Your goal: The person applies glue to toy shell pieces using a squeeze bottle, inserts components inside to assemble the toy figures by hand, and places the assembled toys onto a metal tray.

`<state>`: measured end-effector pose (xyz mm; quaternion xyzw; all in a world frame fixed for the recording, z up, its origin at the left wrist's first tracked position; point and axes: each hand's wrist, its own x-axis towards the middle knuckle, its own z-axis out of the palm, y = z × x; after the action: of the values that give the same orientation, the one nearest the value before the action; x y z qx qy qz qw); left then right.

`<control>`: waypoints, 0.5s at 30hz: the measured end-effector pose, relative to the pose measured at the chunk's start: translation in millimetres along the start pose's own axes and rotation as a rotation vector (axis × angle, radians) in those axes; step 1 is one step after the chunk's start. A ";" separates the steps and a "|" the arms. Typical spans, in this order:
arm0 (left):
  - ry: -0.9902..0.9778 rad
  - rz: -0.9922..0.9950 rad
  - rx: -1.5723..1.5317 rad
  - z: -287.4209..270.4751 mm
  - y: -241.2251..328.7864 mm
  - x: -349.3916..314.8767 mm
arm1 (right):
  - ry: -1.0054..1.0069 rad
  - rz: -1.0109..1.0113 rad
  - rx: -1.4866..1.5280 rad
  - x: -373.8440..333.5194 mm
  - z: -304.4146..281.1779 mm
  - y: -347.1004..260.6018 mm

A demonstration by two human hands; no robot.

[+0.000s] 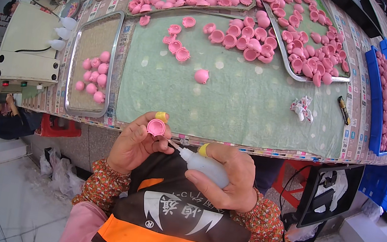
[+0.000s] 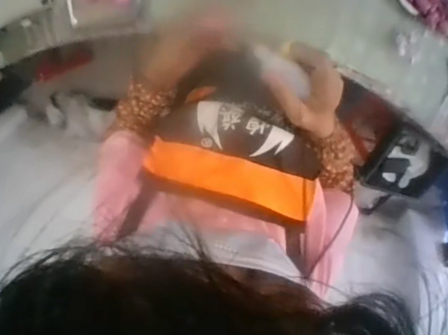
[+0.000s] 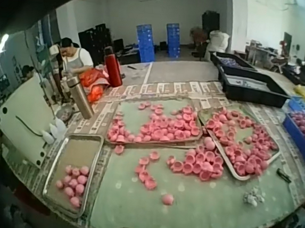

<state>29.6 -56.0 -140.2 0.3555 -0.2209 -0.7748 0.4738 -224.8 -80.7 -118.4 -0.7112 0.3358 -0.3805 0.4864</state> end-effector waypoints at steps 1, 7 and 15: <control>0.003 0.002 -0.001 -0.5 -1.4 0.7 | 0.004 -0.032 -0.024 1.9 0.2 0.3; -0.003 -0.072 -0.087 5.1 -7.5 2.6 | 0.016 -0.095 -0.094 8.7 2.5 -2.2; -0.003 -0.095 -0.068 6.9 -9.7 2.4 | -0.003 -0.105 -0.122 12.3 4.3 -2.8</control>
<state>18.0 -53.7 -143.2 0.3480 -0.1779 -0.8040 0.4482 -214.9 -88.4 -114.1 -0.7567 0.3197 -0.3834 0.4221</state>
